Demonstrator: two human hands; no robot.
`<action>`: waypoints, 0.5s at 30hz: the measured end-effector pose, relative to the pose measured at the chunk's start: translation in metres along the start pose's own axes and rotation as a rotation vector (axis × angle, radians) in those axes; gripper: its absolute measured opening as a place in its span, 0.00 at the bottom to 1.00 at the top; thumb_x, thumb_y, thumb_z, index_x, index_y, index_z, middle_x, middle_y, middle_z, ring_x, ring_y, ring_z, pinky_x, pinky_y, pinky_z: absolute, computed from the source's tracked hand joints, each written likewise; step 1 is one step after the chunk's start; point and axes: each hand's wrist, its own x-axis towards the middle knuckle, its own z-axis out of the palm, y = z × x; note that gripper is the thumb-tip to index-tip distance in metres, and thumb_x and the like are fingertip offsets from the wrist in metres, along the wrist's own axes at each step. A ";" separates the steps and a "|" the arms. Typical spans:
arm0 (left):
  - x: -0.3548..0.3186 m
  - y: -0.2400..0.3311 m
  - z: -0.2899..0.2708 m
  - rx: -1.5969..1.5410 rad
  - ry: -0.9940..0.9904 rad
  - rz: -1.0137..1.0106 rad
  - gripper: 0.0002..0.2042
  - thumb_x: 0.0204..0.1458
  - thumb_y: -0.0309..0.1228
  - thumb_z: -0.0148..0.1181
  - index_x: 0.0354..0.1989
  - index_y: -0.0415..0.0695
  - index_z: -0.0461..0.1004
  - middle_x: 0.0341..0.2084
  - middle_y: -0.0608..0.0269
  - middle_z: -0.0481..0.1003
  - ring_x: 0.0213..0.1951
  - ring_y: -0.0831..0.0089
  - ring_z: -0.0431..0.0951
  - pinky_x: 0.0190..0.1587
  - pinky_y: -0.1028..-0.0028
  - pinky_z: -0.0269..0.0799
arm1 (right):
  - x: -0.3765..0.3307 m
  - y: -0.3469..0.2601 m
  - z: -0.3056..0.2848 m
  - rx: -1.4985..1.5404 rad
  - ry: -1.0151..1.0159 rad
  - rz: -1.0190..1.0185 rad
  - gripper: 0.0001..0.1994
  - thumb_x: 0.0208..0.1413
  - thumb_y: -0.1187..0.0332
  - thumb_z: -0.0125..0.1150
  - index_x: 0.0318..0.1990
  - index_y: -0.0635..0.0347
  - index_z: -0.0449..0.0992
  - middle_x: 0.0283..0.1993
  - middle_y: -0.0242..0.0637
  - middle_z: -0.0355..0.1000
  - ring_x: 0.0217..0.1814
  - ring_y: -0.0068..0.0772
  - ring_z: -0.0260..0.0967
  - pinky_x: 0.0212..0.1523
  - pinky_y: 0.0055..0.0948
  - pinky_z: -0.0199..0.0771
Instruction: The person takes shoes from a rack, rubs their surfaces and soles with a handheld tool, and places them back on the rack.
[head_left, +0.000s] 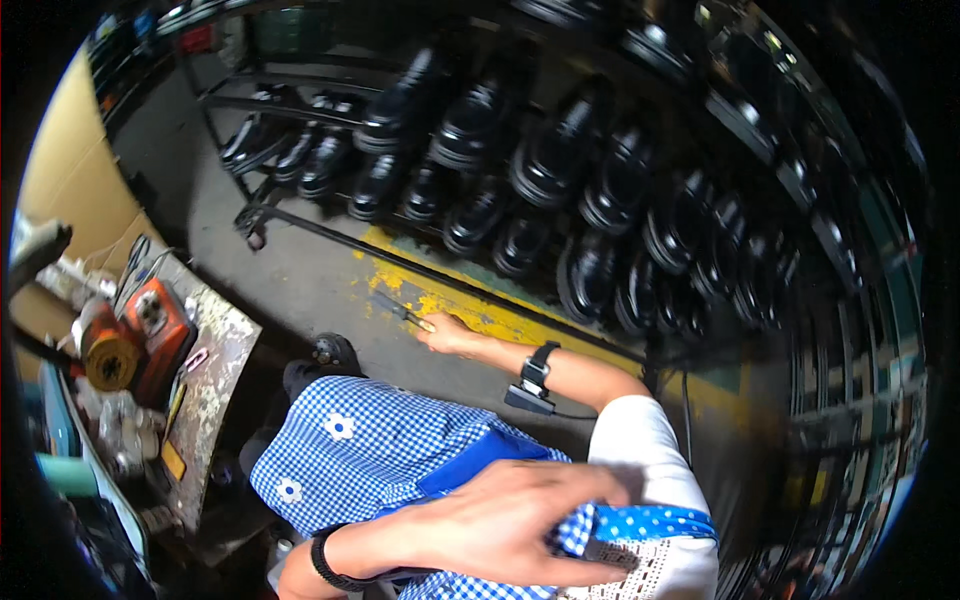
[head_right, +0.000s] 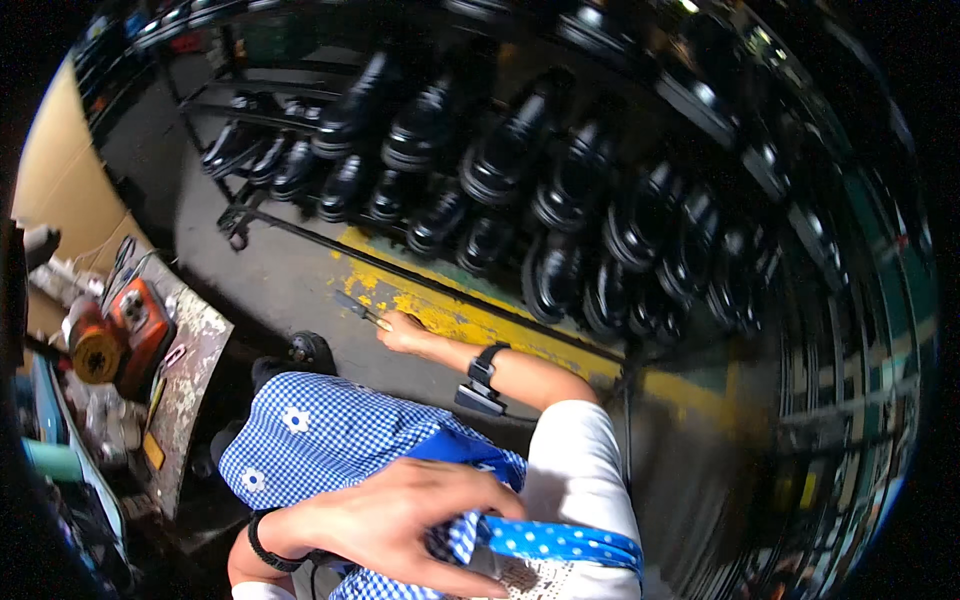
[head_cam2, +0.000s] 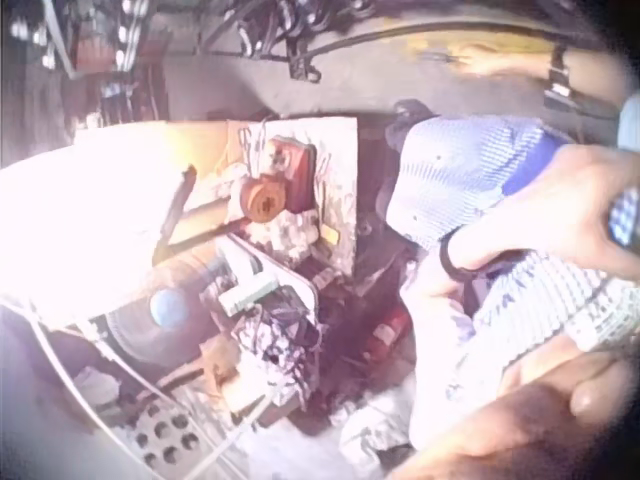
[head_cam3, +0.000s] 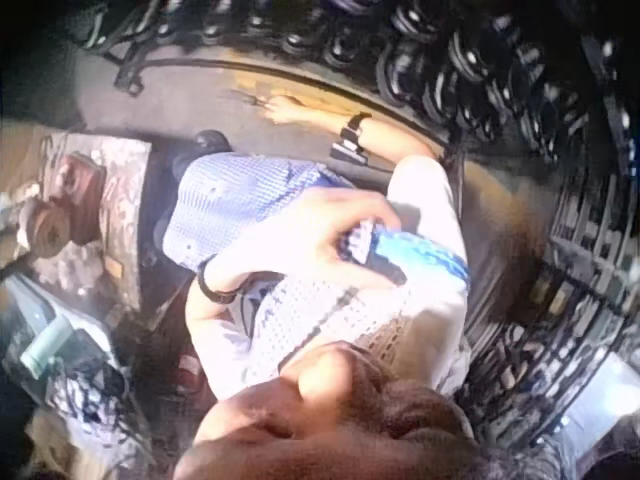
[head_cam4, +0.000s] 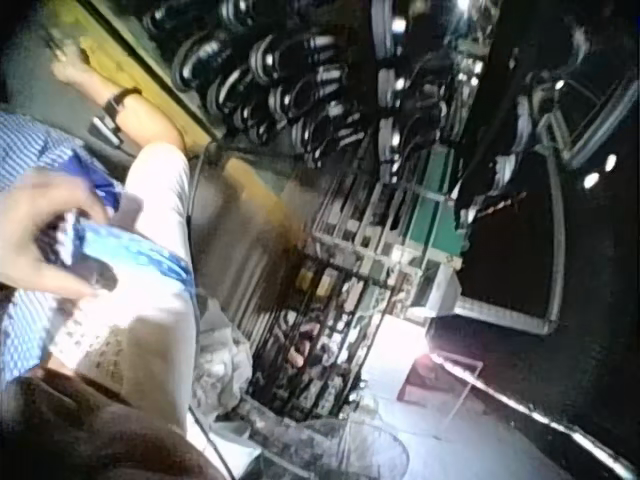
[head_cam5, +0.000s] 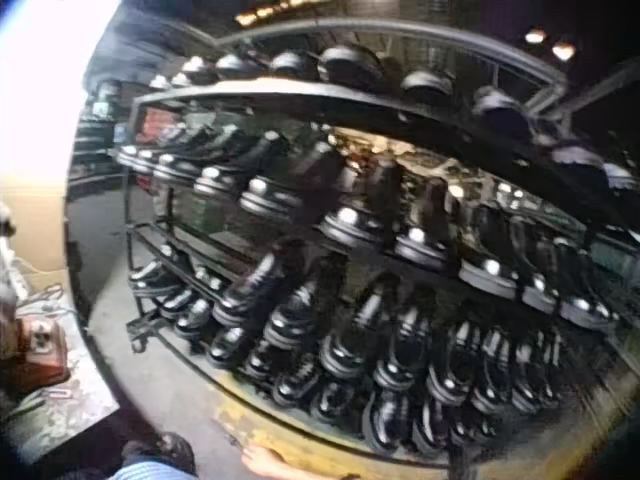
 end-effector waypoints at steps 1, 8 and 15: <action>0.002 -0.001 0.006 0.084 -0.001 0.078 0.09 0.44 0.28 0.56 0.30 0.36 0.69 0.24 0.54 0.71 0.25 0.61 0.73 0.30 0.71 0.70 | -0.001 0.001 -0.001 0.005 -0.021 0.014 0.10 0.47 0.62 0.52 0.23 0.59 0.69 0.16 0.32 0.67 0.20 0.26 0.66 0.23 0.28 0.64; 0.016 0.034 0.027 0.634 0.083 0.246 0.05 0.43 0.29 0.49 0.26 0.42 0.64 0.20 0.63 0.67 0.22 0.66 0.71 0.21 0.67 0.66 | 0.005 -0.001 0.017 0.006 -0.065 0.004 0.10 0.45 0.61 0.51 0.22 0.58 0.69 0.15 0.32 0.66 0.18 0.28 0.65 0.21 0.31 0.62; 0.043 0.011 0.089 0.275 -0.056 0.890 0.06 0.52 0.34 0.35 0.33 0.49 0.59 0.24 0.66 0.61 0.25 0.71 0.66 0.27 0.74 0.62 | 0.008 0.006 0.048 0.103 -0.114 -0.046 0.11 0.48 0.61 0.54 0.20 0.58 0.69 0.14 0.30 0.65 0.12 0.20 0.57 0.11 0.22 0.55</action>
